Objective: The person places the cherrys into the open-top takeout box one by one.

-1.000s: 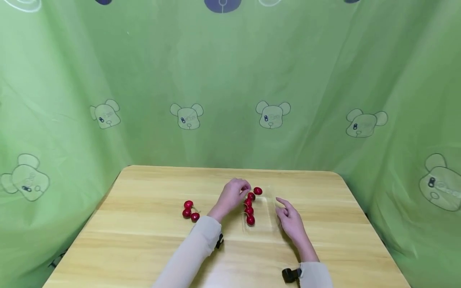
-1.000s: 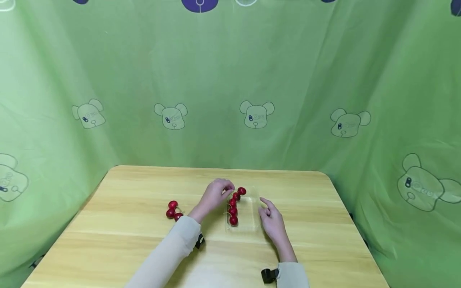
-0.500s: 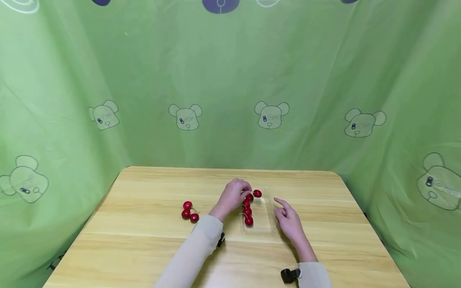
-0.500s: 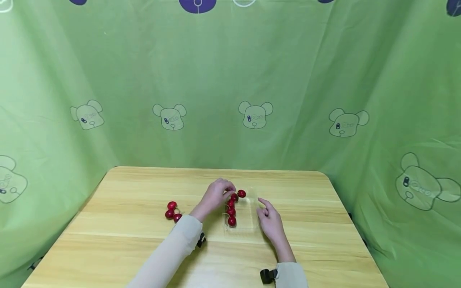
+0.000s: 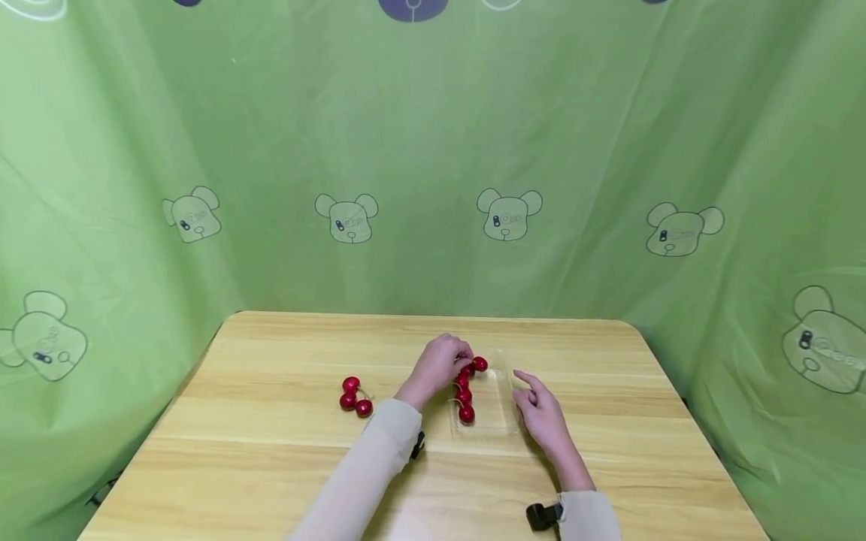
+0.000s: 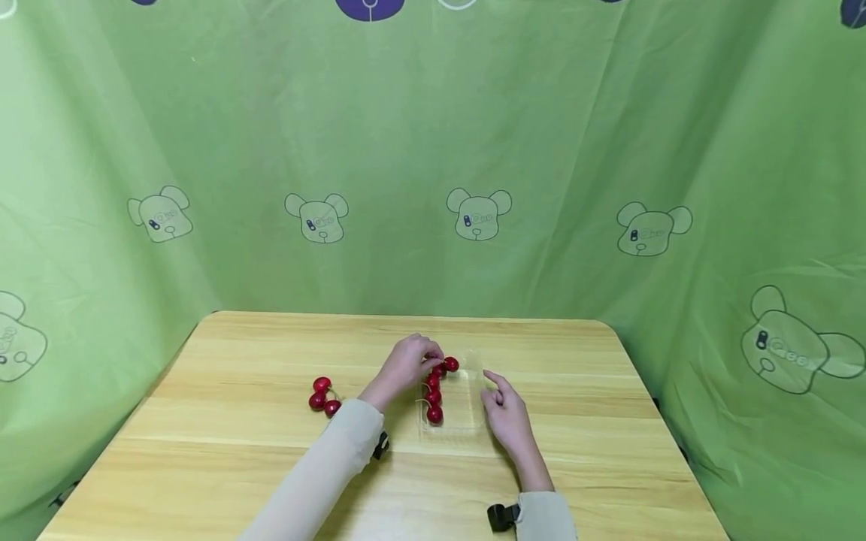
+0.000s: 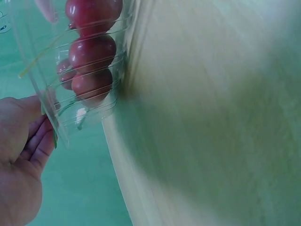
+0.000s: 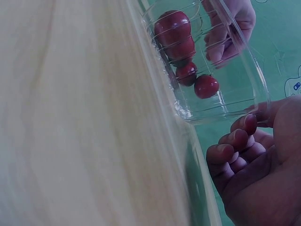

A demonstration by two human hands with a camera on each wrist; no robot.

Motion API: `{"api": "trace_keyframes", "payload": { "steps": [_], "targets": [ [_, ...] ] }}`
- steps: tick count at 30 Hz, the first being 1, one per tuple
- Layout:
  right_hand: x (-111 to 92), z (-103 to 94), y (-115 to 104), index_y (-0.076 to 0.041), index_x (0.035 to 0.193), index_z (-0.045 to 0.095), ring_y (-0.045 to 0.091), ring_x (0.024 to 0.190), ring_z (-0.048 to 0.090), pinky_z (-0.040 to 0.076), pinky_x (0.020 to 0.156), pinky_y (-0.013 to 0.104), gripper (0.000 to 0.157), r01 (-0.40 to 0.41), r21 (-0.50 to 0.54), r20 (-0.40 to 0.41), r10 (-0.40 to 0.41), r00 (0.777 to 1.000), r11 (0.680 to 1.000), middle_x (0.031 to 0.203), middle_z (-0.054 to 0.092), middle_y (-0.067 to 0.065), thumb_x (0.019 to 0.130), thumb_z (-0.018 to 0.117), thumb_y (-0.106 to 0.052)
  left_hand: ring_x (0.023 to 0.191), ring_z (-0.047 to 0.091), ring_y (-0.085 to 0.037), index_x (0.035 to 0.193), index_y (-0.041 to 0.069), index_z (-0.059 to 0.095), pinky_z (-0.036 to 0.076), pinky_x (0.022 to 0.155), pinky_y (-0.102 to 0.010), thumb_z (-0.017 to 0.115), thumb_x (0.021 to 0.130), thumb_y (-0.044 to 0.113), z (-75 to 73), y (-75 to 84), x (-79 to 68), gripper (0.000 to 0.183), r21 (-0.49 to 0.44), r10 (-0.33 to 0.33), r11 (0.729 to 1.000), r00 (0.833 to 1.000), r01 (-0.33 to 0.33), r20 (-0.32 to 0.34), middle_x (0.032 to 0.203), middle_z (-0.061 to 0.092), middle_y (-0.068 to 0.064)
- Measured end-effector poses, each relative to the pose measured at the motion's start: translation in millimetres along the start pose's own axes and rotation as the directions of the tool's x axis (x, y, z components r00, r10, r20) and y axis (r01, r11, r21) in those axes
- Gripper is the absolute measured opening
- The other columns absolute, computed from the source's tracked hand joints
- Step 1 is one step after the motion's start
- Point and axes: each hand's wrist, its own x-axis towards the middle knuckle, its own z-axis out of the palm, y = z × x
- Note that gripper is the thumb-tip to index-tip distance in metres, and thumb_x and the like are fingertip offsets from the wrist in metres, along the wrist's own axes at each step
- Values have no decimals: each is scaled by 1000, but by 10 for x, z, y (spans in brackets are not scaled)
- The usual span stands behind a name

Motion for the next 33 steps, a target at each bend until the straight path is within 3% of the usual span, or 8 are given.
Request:
{"api": "trace_keyframes", "payload": {
  "steps": [8, 33],
  "targets": [
    [-6, -25, -15, -7, 149, 52, 8, 56, 41, 39, 57, 25, 43, -9, -7, -5, 9, 1000, 1000, 70, 43, -5, 106, 56, -14, 95, 65, -13, 103, 16, 81, 54, 91, -25, 75, 96, 15, -2, 43, -5, 9, 6, 26, 1000, 999, -27, 18, 99, 78, 4],
    [16, 15, 61, -5, 149, 52, 8, 55, 40, 39, 56, 25, 43, 8, 5, -7, -8, 1000, 1000, 69, 43, -5, 106, 56, -13, 96, 64, -14, 104, 16, 79, 55, 92, -26, 77, 93, 11, 11, -68, -28, 12, 19, 21, 1000, 1000, -21, -6, 101, 76, 3]
  ]
}}
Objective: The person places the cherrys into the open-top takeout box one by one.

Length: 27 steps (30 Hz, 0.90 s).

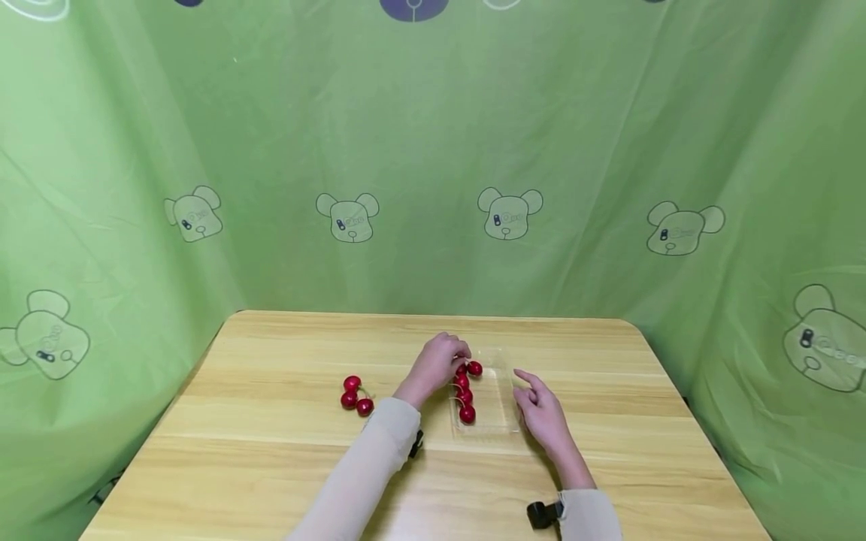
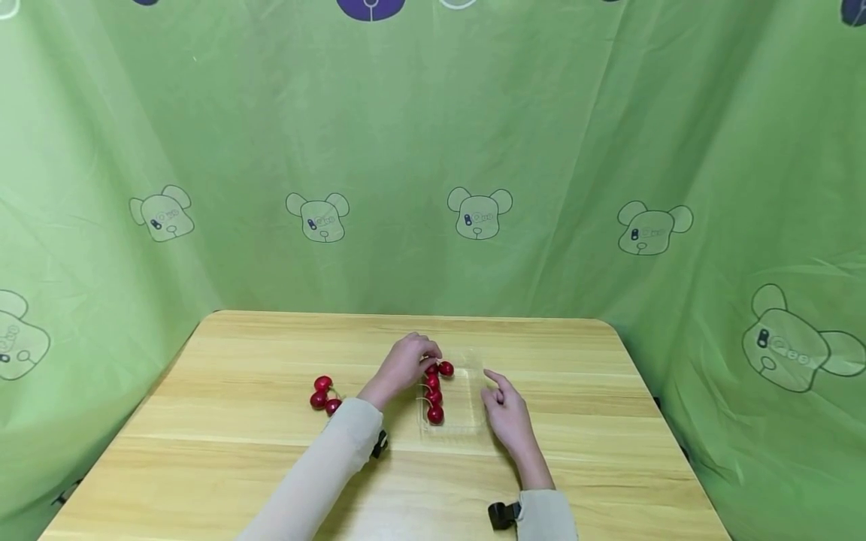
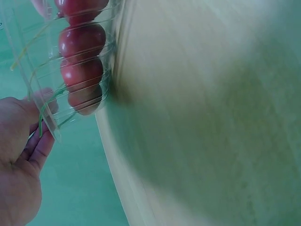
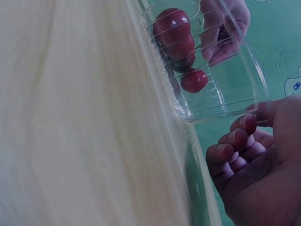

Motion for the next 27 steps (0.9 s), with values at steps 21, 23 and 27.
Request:
{"api": "trace_keyframes", "payload": {
  "steps": [21, 23, 27],
  "targets": [
    [-22, -8, -52, -4, 148, 52, 5, 52, 41, 39, 53, 23, 43, -4, 23, 0, 4, 1000, 1000, 68, 44, -6, 106, 57, -13, 101, 65, -13, 105, 16, 79, 55, 95, -25, 77, 92, 8, 40, -22, 35, 15, 23, -2, 1000, 1000, 2, 8, 104, 77, 3],
    [-24, -11, -52, -5, 148, 53, 5, 52, 41, 40, 53, 23, 43, -4, 24, 0, 4, 1000, 1000, 67, 44, -6, 106, 57, -13, 101, 65, -14, 105, 16, 79, 55, 95, -25, 77, 92, 8, 40, -27, 31, 15, 24, 4, 1000, 1000, -4, 1, 104, 77, 3],
    [-29, -13, -55, -6, 148, 53, 5, 52, 42, 40, 54, 23, 43, -4, 25, 0, 4, 1000, 1000, 67, 45, -6, 106, 57, -14, 100, 66, -14, 105, 15, 79, 55, 94, -25, 77, 92, 6, 37, -37, 23, 16, 17, 14, 1000, 1000, -14, -23, 103, 76, 2]
  ]
}}
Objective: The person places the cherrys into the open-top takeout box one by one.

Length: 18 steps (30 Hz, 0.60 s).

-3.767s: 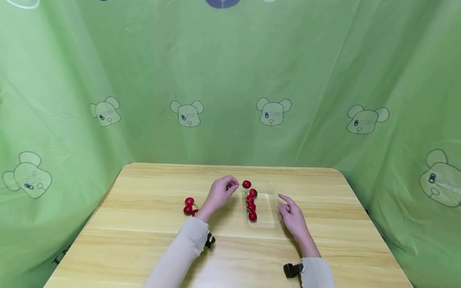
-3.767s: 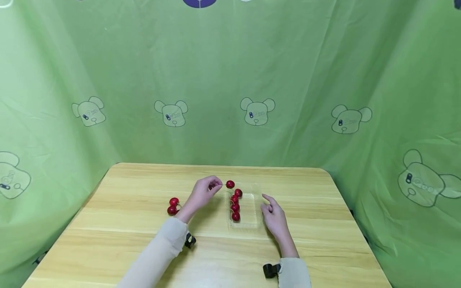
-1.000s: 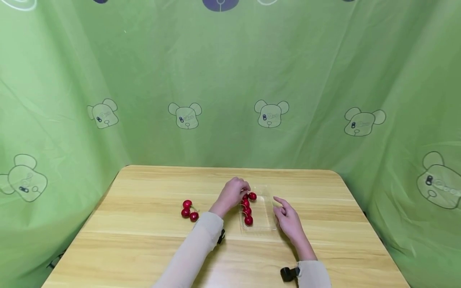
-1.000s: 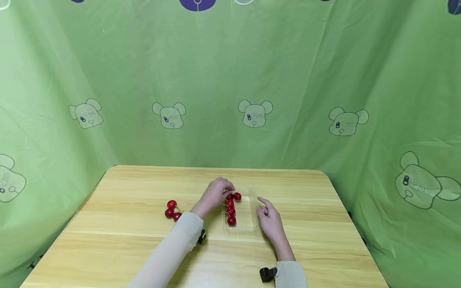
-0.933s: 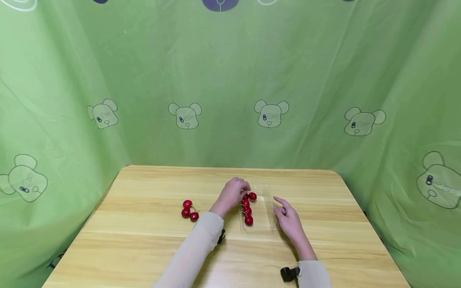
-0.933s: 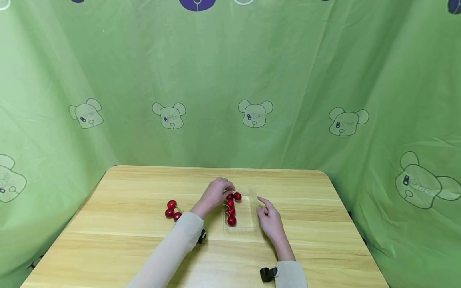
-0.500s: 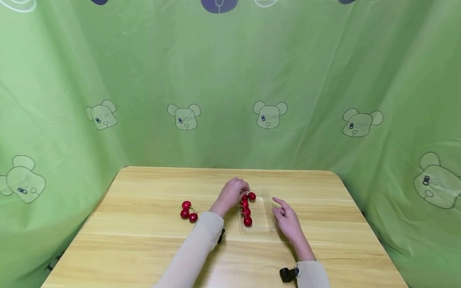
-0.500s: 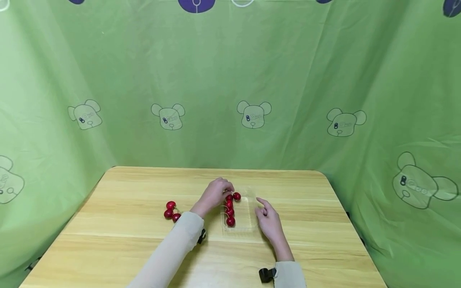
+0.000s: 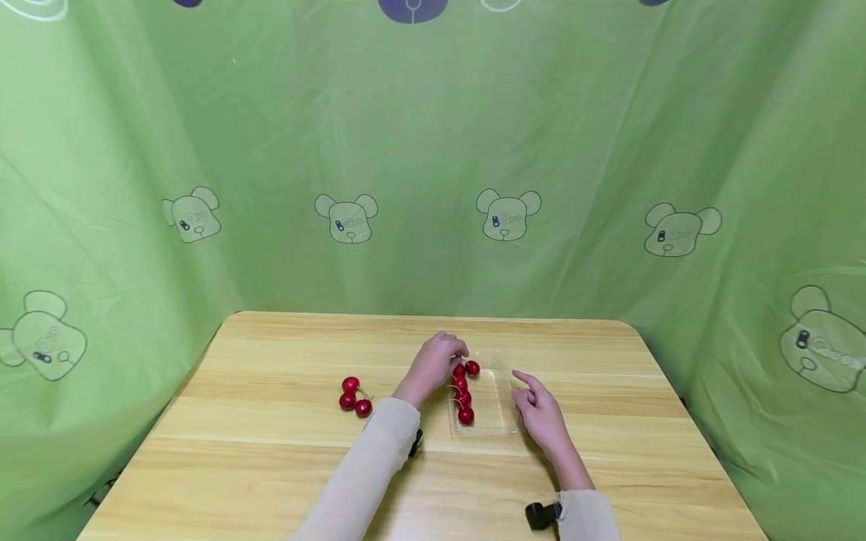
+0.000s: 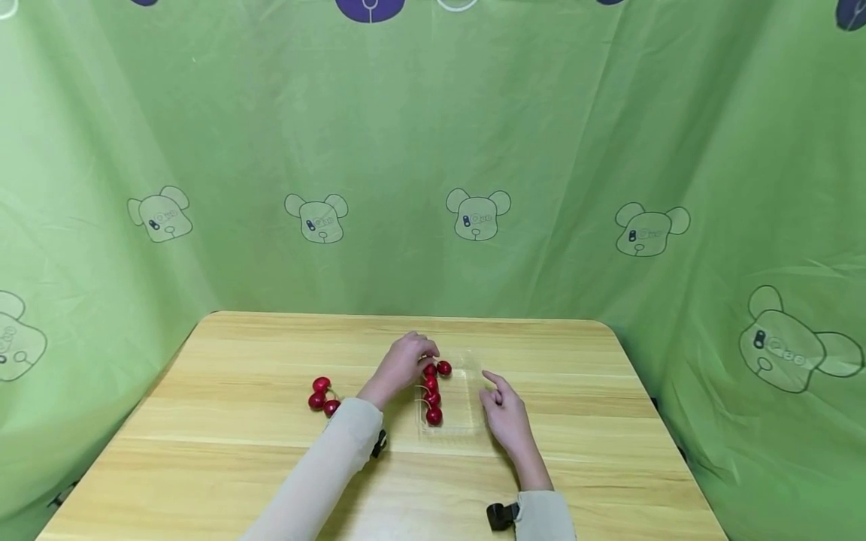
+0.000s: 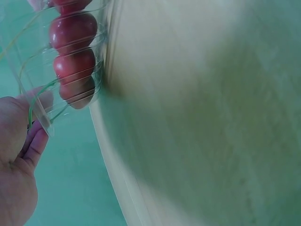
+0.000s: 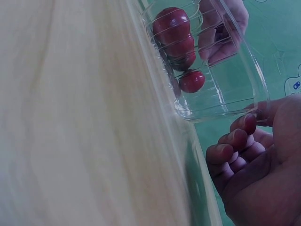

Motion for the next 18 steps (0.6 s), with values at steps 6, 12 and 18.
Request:
{"api": "trace_keyframes", "payload": {
  "steps": [6, 12, 18],
  "targets": [
    [9, -11, 13, -5, 148, 53, 5, 52, 41, 39, 55, 24, 44, 4, -15, 9, -4, 1000, 1000, 68, 43, -6, 106, 58, -16, 99, 66, -15, 104, 13, 79, 56, 93, -26, 77, 91, 5, 3, -31, -17, 15, -14, 2, 1000, 1000, -2, -20, 103, 77, 0],
    [21, 5, 29, -6, 148, 53, 7, 54, 40, 39, 54, 24, 43, -1, -27, 5, 1, 1000, 1000, 68, 43, -6, 106, 57, -14, 99, 66, -16, 104, 13, 78, 56, 94, -27, 77, 91, 5, 4, -39, -18, 15, -16, -10, 1000, 1000, 9, -28, 103, 76, 0],
    [23, 7, 27, -6, 148, 53, 7, 54, 40, 39, 53, 23, 43, -5, -29, -3, 5, 1000, 1000, 68, 43, -6, 106, 57, -14, 99, 65, -14, 106, 15, 78, 55, 92, -25, 77, 92, 7, -8, -34, -24, 16, -31, -26, 999, 999, 25, -24, 102, 75, 2]
  ]
}}
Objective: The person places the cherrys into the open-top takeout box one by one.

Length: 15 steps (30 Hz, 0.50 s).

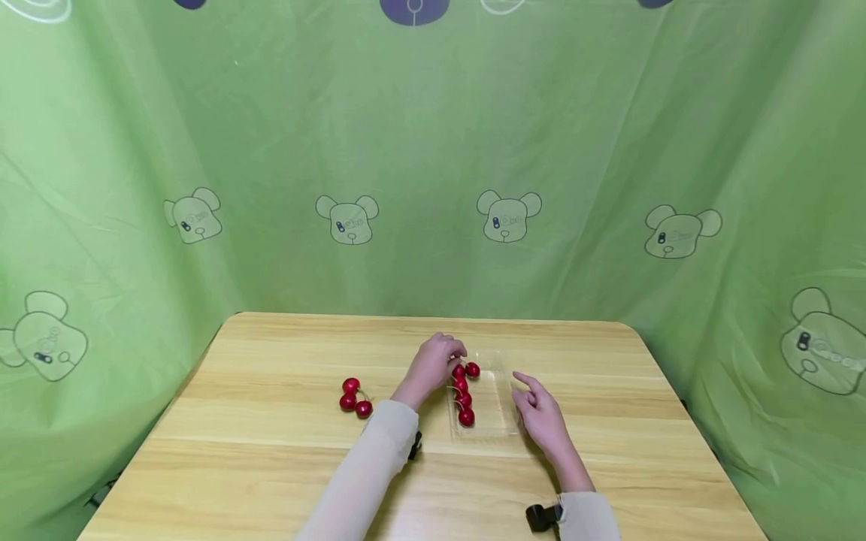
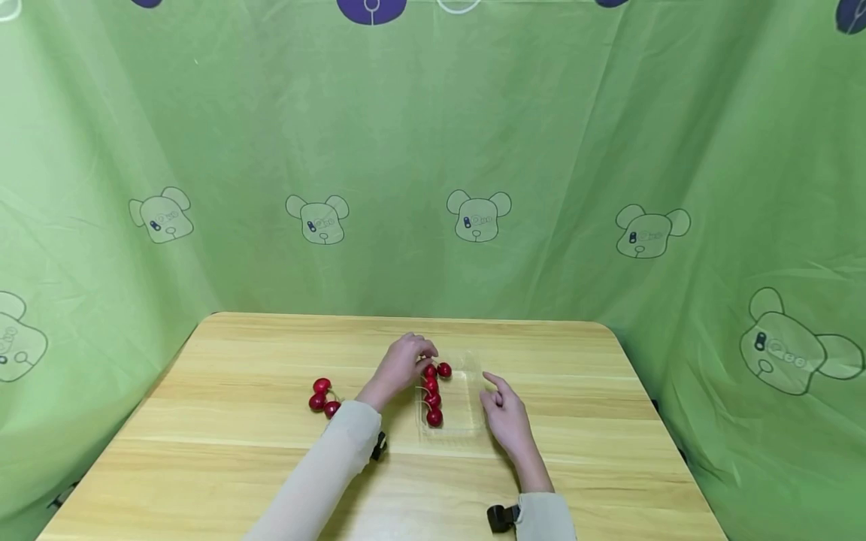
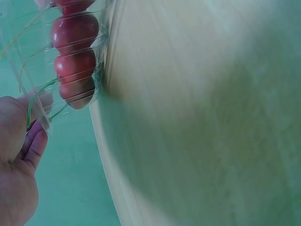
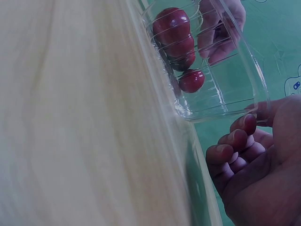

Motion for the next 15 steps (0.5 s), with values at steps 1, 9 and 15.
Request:
{"api": "trace_keyframes", "payload": {
  "steps": [1, 9, 15],
  "targets": [
    [0, -2, -5, -6, 148, 53, 6, 54, 40, 39, 53, 23, 43, 1, 2, -1, -1, 1000, 1000, 68, 43, -6, 106, 57, -14, 99, 64, -14, 106, 15, 78, 55, 92, -25, 77, 92, 7, 2, -1, 0, 16, -6, -4, 1000, 1000, 4, 0, 102, 75, 2],
    [-12, -10, -34, -4, 149, 52, 5, 52, 41, 39, 53, 23, 44, 10, 22, 10, -11, 1000, 1000, 68, 43, -6, 106, 57, -15, 96, 63, -12, 105, 15, 78, 55, 90, -25, 77, 92, 8, 12, -27, 1, 15, -33, -8, 999, 1000, 8, -6, 100, 75, 3],
    [-15, -1, -26, -5, 148, 52, 5, 52, 41, 40, 53, 23, 43, 10, 13, 5, -10, 1000, 1000, 67, 44, -6, 107, 57, -15, 97, 64, -13, 106, 15, 78, 55, 91, -26, 77, 92, 9, -3, -25, -11, 15, -41, -6, 999, 1000, 5, -15, 101, 75, 2]
  ]
}}
